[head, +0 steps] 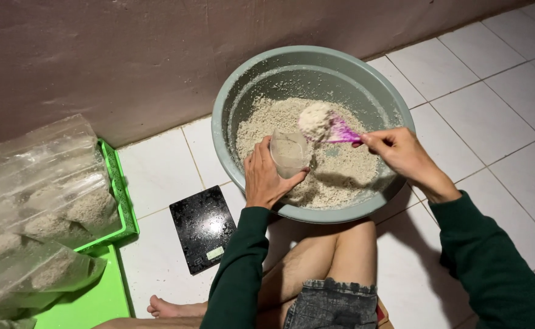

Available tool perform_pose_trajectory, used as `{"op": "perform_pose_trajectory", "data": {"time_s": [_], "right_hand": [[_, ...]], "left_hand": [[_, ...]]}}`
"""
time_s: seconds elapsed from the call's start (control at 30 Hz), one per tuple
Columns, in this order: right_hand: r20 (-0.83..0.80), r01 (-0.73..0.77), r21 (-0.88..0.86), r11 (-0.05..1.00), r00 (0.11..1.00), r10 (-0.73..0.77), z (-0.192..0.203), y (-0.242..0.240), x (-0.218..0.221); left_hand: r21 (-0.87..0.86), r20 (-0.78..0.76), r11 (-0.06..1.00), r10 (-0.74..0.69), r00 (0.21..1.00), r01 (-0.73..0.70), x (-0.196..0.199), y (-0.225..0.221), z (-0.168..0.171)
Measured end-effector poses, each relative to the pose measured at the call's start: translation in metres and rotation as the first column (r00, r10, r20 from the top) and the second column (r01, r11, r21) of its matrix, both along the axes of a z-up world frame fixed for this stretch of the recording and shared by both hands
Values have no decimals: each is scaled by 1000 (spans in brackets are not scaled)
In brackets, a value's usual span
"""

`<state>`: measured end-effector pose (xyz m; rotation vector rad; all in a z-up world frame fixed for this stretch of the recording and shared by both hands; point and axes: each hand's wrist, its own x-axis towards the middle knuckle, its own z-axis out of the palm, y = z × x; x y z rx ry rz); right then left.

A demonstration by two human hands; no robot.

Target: Manually scooping granular food product into small plastic bags and weighing them on a digital scale.

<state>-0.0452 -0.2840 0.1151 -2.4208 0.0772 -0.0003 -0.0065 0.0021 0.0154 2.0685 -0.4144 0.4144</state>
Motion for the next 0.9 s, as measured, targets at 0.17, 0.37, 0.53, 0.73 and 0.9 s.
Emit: {"op": "perform_pose_trajectory", "data": {"time_s": [0.17, 0.37, 0.53, 0.73, 0.9], "right_hand": [[14, -5, -49, 999, 1000, 6, 28, 45, -13], [113, 10, -265, 964, 993, 21, 34, 69, -18], [291, 68, -523, 849, 951, 104, 25, 76, -25], [497, 140, -676, 724, 811, 308, 21, 81, -30], [536, 207, -740, 640, 755, 377, 17, 82, -30]], "left_hand": [[20, -18, 1000, -24, 1000, 25, -2, 2, 4], [29, -24, 999, -35, 999, 35, 2, 1, -2], [48, -32, 998, -26, 999, 27, 2, -1, -6], [26, -31, 998, -48, 998, 49, -2, 1, 4], [30, -10, 999, -25, 1000, 25, 0, -1, -1]]}}
